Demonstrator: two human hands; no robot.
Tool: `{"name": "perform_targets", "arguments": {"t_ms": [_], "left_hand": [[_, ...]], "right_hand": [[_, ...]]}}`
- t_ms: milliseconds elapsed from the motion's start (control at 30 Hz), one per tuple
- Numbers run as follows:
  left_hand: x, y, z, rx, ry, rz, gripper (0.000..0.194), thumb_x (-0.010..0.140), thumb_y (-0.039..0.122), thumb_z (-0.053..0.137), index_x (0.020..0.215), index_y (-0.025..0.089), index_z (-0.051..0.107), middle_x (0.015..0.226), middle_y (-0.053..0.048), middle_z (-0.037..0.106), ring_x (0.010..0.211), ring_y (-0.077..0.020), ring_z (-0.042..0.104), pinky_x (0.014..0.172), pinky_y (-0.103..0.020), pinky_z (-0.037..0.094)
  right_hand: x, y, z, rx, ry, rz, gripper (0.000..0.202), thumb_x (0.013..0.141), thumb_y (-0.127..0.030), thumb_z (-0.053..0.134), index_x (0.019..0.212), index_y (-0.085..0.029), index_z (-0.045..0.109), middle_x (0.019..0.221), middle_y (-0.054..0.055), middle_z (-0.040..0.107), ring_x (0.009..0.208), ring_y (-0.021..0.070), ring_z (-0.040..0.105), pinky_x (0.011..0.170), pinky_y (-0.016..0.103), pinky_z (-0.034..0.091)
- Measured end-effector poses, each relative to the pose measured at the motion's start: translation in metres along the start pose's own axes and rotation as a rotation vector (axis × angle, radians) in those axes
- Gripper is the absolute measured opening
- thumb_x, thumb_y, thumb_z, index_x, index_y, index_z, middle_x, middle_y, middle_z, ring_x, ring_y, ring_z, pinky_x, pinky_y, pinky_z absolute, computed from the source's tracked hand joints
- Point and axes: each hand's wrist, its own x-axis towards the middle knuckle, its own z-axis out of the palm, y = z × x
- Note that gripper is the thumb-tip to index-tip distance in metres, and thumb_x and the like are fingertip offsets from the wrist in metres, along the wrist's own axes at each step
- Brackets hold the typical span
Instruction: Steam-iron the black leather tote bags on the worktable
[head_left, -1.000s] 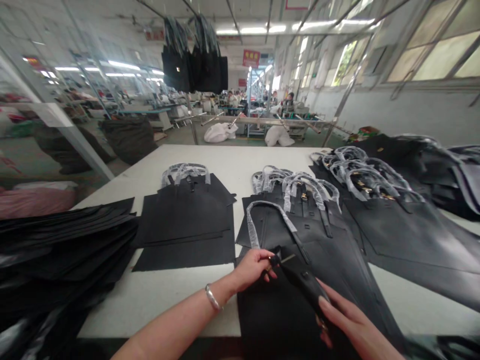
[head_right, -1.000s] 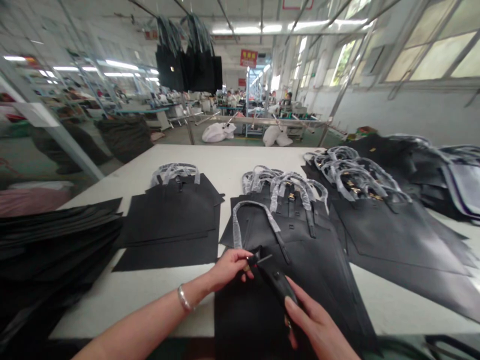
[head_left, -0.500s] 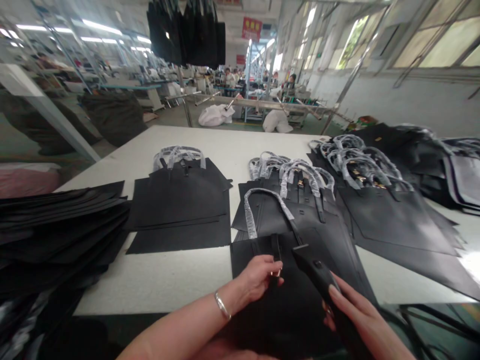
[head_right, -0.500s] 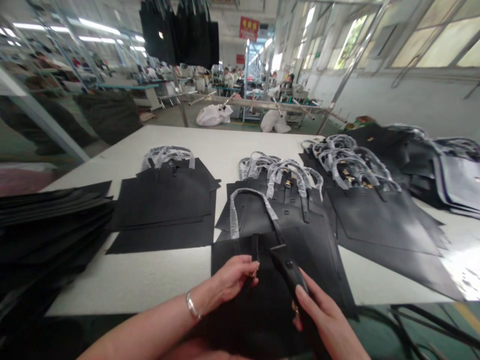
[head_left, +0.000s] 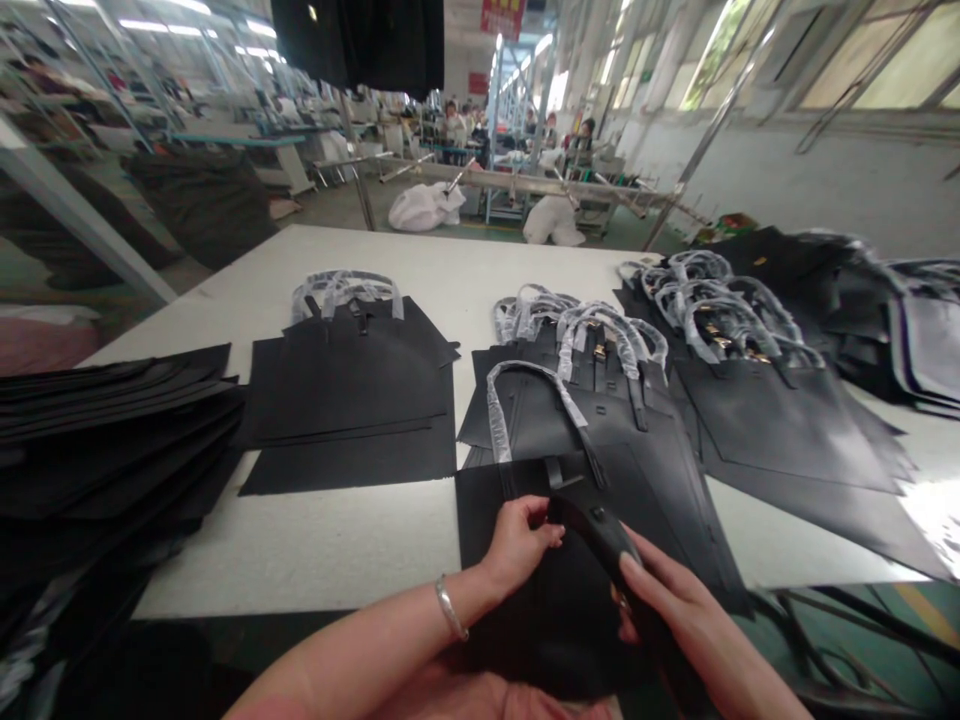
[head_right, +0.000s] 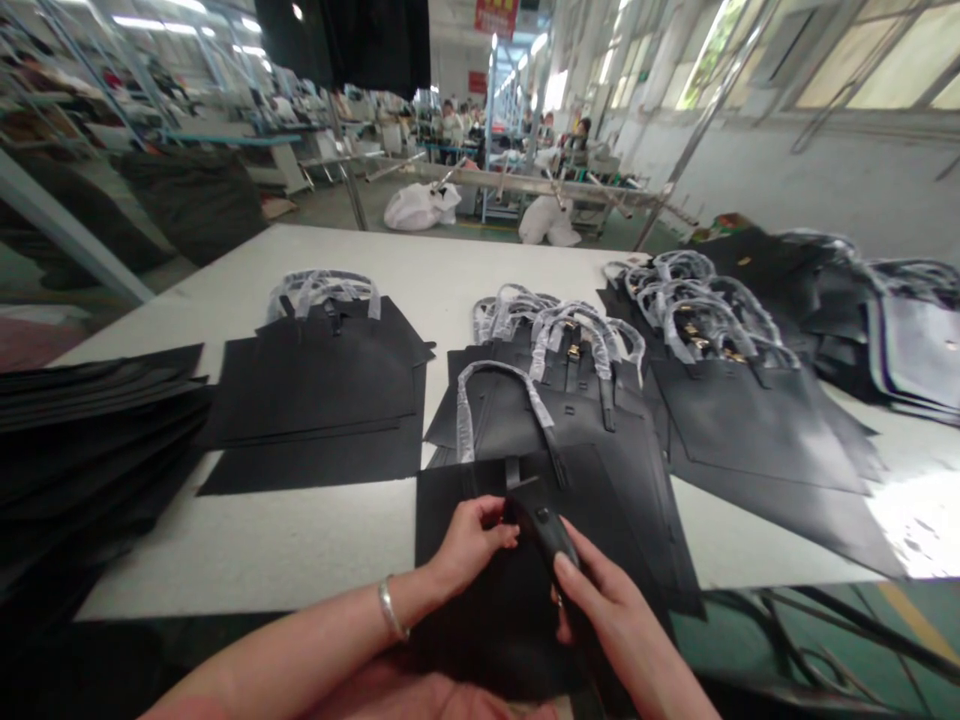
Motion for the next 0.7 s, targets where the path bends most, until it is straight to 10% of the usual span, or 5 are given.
{"name": "perform_targets", "arguments": {"t_ms": [233, 400, 567, 700], "left_hand": [[0.005, 0.005, -0.012, 0.421, -0.067, 0.102, 0.016, 0.075, 0.014, 0.057, 0.088, 0.014, 0.066, 0.082, -0.004, 0.064, 0.075, -0.0181, 0.059, 0.07, -0.029, 0.049], [0.022, 0.027, -0.05, 1.075, 0.139, 0.416, 0.021, 0.079, 0.022, 0.061, 0.1, 0.016, 0.061, 0.116, -0.012, 0.056, 0.111, -0.0286, 0.051, 0.099, -0.043, 0.041], [0.032, 0.04, -0.078, 1.221, 0.219, 0.119, 0.056, 0.07, 0.045, 0.073, 0.111, 0.013, 0.053, 0.105, -0.014, 0.059, 0.095, -0.0324, 0.06, 0.083, -0.042, 0.048], [0.036, 0.056, -0.087, 0.715, -0.024, -0.149, 0.048, 0.065, 0.043, 0.077, 0.098, 0.013, 0.06, 0.09, -0.011, 0.067, 0.088, -0.0307, 0.065, 0.077, -0.037, 0.051]], "right_hand": [[0.007, 0.003, 0.003, 0.04, 0.044, -0.073, 0.077, 0.079, -0.055, 0.067, 0.142, -0.019, 0.043, 0.068, -0.004, 0.057, 0.053, 0.0106, 0.054, 0.052, 0.023, 0.044], [0.004, 0.007, -0.023, 0.092, 0.275, -0.143, 0.081, 0.075, -0.057, 0.071, 0.141, -0.018, 0.043, 0.068, -0.003, 0.06, 0.051, 0.0109, 0.056, 0.049, 0.021, 0.044], [-0.025, 0.036, -0.073, 0.268, 0.545, -0.171, 0.064, 0.073, -0.054, 0.075, 0.122, -0.018, 0.056, 0.066, -0.002, 0.063, 0.052, 0.0125, 0.059, 0.049, 0.02, 0.048], [-0.048, 0.062, -0.103, 0.353, 0.742, -0.165, 0.061, 0.068, -0.052, 0.08, 0.116, -0.02, 0.06, 0.062, -0.002, 0.063, 0.05, 0.0132, 0.06, 0.045, 0.018, 0.048]]}}
